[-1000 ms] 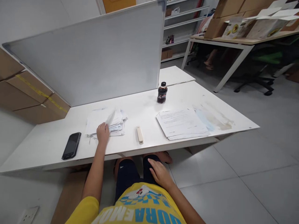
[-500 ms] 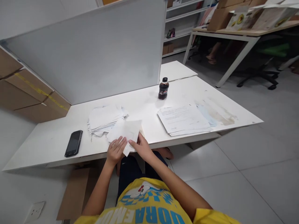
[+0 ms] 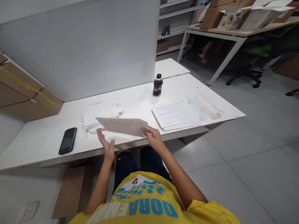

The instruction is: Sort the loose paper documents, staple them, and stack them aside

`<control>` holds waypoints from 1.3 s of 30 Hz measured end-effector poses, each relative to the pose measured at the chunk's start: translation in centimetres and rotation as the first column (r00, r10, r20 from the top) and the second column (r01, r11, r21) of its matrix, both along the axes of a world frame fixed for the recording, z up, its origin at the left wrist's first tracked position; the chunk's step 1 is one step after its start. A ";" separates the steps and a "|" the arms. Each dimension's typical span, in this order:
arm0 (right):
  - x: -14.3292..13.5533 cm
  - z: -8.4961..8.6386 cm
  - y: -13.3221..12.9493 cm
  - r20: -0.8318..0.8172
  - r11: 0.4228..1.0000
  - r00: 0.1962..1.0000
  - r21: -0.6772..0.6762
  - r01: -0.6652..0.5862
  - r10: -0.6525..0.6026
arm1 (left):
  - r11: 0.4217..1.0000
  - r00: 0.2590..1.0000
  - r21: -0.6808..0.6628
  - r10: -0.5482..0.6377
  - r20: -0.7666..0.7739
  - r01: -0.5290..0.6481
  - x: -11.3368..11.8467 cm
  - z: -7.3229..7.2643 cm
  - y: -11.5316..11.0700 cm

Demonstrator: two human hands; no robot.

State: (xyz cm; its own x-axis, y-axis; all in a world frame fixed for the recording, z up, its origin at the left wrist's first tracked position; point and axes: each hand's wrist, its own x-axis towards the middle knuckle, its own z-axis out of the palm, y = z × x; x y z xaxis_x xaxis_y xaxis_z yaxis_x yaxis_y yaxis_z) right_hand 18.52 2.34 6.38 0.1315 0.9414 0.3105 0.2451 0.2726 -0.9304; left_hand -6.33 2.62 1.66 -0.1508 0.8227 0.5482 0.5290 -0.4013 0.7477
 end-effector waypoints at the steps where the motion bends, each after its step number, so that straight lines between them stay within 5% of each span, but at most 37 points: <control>1: 0.1 -0.1 0.2 -0.007 1.000 1.000 -0.013 -0.012 0.012 | 1.000 0.999 -0.015 -0.025 0.035 0.026 -0.1 0.1 0.7; 6: 0.4 -1.2 0.9 -0.063 0.998 0.996 -0.014 -0.068 0.067 | 0.981 0.974 -0.116 -0.135 0.180 0.157 -0.8 -0.6 3.6; 10: 0.4 -1.8 1.2 -0.099 0.998 0.993 -0.008 -0.058 0.057 | 0.977 0.967 -0.172 -0.081 0.242 0.125 -0.8 -1.0 4.5; 28: 0.5 -6.2 1.6 -0.178 0.993 0.984 -0.116 -0.022 0.001 | 0.933 0.934 -0.278 -0.128 0.334 0.227 -0.5 -0.5 3.9; 39: 0.2 -4.9 1.7 -0.238 0.996 0.970 -0.063 -0.063 0.046 | 0.907 0.937 -0.301 -0.213 0.278 0.296 -1.0 -1.1 3.9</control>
State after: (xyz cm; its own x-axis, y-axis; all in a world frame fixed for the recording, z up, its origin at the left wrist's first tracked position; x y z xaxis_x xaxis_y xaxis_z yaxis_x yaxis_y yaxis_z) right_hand 18.76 4.06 1.46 0.1411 0.9674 0.2105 0.0024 0.2123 -0.9772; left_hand -7.29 6.55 0.53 -0.0010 0.9776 0.2105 0.2362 -0.2043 0.9500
